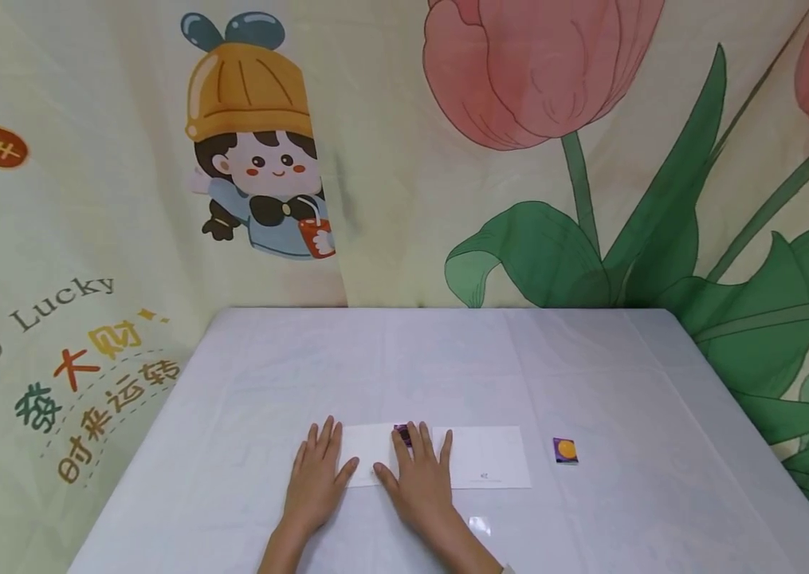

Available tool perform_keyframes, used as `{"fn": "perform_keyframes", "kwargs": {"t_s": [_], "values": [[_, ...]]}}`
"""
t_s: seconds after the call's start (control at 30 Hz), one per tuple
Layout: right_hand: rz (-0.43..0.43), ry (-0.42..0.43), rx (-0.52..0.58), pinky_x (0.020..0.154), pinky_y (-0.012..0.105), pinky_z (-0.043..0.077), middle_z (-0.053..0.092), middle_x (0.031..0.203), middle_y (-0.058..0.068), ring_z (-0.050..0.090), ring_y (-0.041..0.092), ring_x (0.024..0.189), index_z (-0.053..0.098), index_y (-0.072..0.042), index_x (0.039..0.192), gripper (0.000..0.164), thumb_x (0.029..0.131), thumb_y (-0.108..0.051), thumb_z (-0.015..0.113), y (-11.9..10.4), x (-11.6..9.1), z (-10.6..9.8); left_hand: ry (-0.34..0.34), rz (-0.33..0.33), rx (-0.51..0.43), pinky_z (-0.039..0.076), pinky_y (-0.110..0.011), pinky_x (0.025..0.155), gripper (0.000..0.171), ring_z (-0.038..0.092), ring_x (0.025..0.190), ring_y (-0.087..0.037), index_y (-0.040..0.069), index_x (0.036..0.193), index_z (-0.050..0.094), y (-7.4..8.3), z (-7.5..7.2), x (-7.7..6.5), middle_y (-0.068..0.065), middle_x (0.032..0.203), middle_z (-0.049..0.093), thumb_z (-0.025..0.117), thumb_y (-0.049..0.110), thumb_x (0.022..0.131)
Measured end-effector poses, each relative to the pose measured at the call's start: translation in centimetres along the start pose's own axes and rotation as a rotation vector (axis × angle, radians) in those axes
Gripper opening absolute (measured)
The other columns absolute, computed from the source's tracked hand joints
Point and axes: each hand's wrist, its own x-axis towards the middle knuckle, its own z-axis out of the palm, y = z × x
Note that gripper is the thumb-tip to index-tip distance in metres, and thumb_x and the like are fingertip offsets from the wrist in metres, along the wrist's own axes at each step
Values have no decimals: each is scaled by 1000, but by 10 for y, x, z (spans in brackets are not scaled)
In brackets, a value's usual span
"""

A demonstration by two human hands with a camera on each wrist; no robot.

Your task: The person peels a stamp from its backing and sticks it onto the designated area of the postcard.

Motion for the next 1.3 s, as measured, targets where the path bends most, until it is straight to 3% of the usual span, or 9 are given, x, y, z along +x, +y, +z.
{"fn": "perform_keyframes", "kwargs": {"t_s": [0.27, 0.57, 0.73, 0.9, 1.1, 1.3], "values": [[13, 70, -54, 97, 68, 13, 50, 124, 12, 40, 35, 121, 52, -15, 131, 58, 89, -55, 47, -1, 9, 5, -10, -10, 0, 12, -54, 105, 64, 16, 134, -42, -5, 138, 34, 0, -1, 0, -21, 146, 25, 57, 32, 91], [26, 21, -51, 97, 69, 10, 45, 131, 12, 33, 36, 126, 48, -17, 135, 60, 91, -57, 40, 0, 7, 8, 4, -8, 14, 14, -54, 105, 63, 17, 134, -42, -5, 138, 34, 0, -2, -2, -21, 146, 26, 56, 32, 91], [28, 34, -19, 96, 69, 13, 47, 128, 11, 35, 35, 124, 51, -17, 133, 56, 92, -54, 42, 2, 8, 5, -4, -8, 8, 13, -54, 105, 64, 16, 134, -42, -5, 138, 34, 0, -1, 0, -21, 146, 26, 56, 33, 91], [38, 76, 89, 96, 67, 19, 48, 125, 9, 38, 33, 119, 55, -17, 128, 48, 92, -48, 48, 9, 13, 6, 14, -7, -14, 13, -54, 105, 64, 17, 134, -42, -6, 138, 34, 0, -1, 3, -22, 145, 27, 58, 30, 90], [65, 154, 328, 98, 63, 20, 54, 121, 9, 43, 32, 116, 64, -11, 116, 36, 89, -34, 59, 17, 13, 2, 23, -28, -46, 13, -55, 105, 65, 17, 133, -43, -6, 138, 33, 4, -3, 4, -25, 145, 26, 60, 27, 89], [102, 184, 569, 99, 45, 33, 56, 118, 11, 45, 27, 116, 69, -7, 103, 21, 87, -19, 64, 25, 6, -11, 24, -91, -100, 15, -56, 104, 69, 20, 131, -45, -3, 140, 29, 14, -6, 2, -30, 145, 17, 63, 27, 88]]}}
